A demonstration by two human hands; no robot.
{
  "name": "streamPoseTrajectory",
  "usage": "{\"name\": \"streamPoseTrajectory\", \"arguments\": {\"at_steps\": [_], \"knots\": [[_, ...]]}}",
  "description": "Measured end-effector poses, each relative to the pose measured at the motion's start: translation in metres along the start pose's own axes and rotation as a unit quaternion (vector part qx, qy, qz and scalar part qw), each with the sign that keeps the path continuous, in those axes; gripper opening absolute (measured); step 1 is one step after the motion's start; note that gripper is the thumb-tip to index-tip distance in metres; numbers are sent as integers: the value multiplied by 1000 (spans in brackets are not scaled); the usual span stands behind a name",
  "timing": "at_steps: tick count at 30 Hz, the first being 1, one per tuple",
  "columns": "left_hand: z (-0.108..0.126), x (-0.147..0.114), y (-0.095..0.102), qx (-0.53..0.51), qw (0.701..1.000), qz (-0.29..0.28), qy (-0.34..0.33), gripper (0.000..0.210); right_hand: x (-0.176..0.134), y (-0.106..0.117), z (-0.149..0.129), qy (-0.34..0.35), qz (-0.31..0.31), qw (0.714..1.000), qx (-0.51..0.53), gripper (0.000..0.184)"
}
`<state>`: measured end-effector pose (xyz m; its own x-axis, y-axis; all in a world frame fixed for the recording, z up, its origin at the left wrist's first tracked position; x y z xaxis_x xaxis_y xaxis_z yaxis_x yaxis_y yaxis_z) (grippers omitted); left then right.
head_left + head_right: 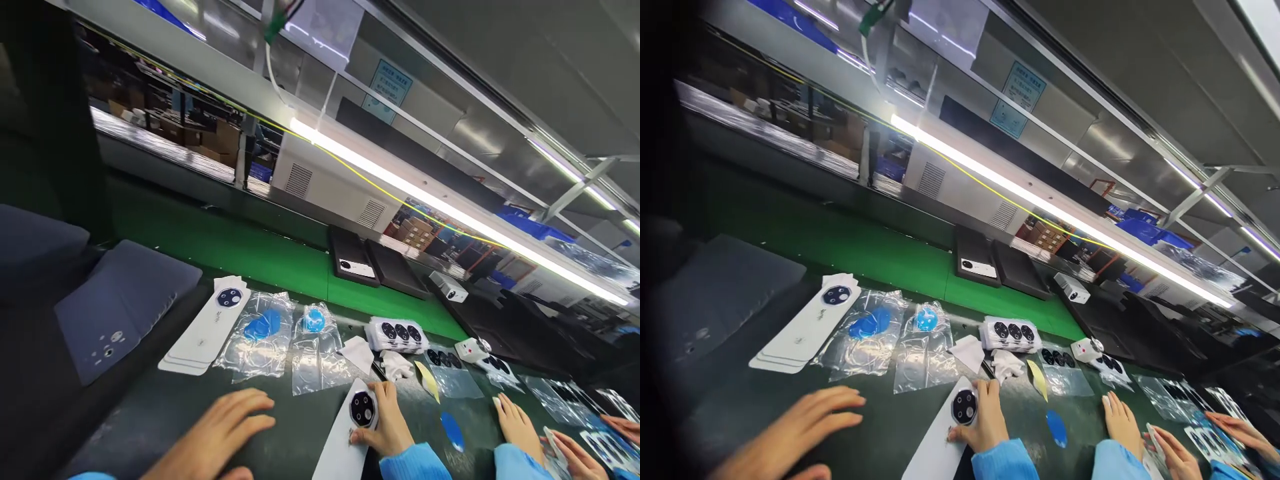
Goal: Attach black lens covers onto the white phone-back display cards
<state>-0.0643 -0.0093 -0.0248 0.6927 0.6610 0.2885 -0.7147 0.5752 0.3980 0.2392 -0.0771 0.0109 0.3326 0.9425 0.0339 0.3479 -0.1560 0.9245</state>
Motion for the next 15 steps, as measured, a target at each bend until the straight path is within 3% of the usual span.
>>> {"name": "streamPoseTrajectory", "arguments": {"at_steps": [3, 6, 10, 15], "knots": [[12, 20, -35, -83, 994, -58, 40, 57, -4, -8, -9, 7, -9, 999, 38, 71], [10, 33, -52, -148, 978, -67, 127, 72, -2, -12, -29, 33, -44, 996, 74, 74], [-1, 40, -60, -230, 954, -44, 185, 84, 8, -14, -69, 63, -122, 981, 139, 74], [-11, 44, -56, -331, 928, -15, 169, 84, 15, -31, -115, 89, -179, 963, 182, 77]]}}
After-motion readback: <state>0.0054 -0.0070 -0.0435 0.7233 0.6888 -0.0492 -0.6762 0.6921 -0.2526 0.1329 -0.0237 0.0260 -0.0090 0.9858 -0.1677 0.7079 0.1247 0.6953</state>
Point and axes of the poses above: each hand's wrist, its own x-axis towards the middle knuckle, its own y-axis out of the back of the hand, z = x × y, the point moved 5 cm from there along x, towards the middle knuckle, and after that the axes turned 1 degree about y, right-handed, at the moved point
